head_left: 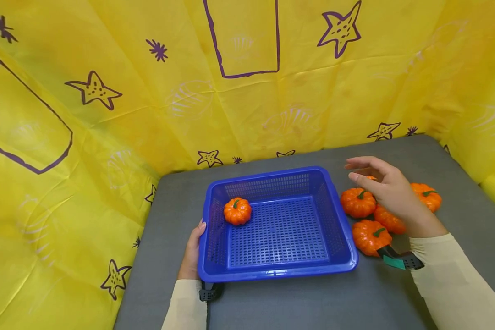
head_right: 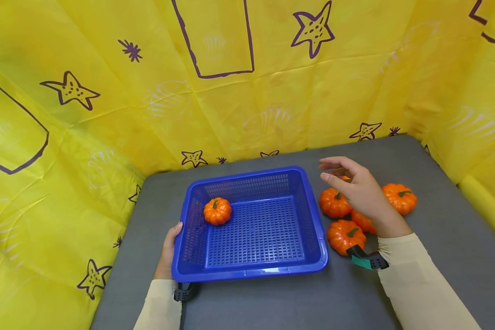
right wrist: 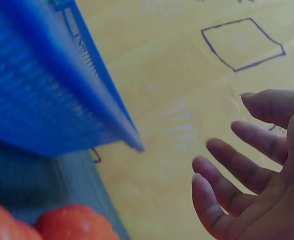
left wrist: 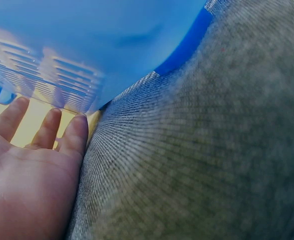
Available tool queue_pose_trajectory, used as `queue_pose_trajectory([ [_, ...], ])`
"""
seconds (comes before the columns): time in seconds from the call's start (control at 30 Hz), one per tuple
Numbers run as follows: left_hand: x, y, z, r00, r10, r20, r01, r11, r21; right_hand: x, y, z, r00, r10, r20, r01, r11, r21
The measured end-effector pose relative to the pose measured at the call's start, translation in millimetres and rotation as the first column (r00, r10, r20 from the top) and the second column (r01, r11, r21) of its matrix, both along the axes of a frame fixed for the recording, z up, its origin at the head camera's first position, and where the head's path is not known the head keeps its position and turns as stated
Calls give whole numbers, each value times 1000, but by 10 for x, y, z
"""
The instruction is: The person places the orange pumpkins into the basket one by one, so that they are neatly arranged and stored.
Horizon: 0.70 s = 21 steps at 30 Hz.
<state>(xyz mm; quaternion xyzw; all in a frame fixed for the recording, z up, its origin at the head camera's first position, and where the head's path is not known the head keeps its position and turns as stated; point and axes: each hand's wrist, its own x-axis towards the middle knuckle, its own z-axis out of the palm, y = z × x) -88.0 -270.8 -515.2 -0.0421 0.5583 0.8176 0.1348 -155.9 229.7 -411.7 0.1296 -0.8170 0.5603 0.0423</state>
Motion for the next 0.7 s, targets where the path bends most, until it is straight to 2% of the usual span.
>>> queue_pose_trajectory([
  [0.2,-31,22,-26,1000,-21,-8,21,1000,12,33,211,-102,999,-27,22,26,1000,8],
  [0.4,-29,14,-24,999,-24,-23,25,1000,4,48,381,-149,999,-50,-19,50,998,28],
  [0.57,-17,-11,-29,1000,4,-7,-5,1000,-11,64,490,-139,992,-123,-6,123,992,29],
  [0.7,-30,-14,-37,1000,1,1,-1,1000,0,65,633,-143,984,-176,4,176,984,1],
])
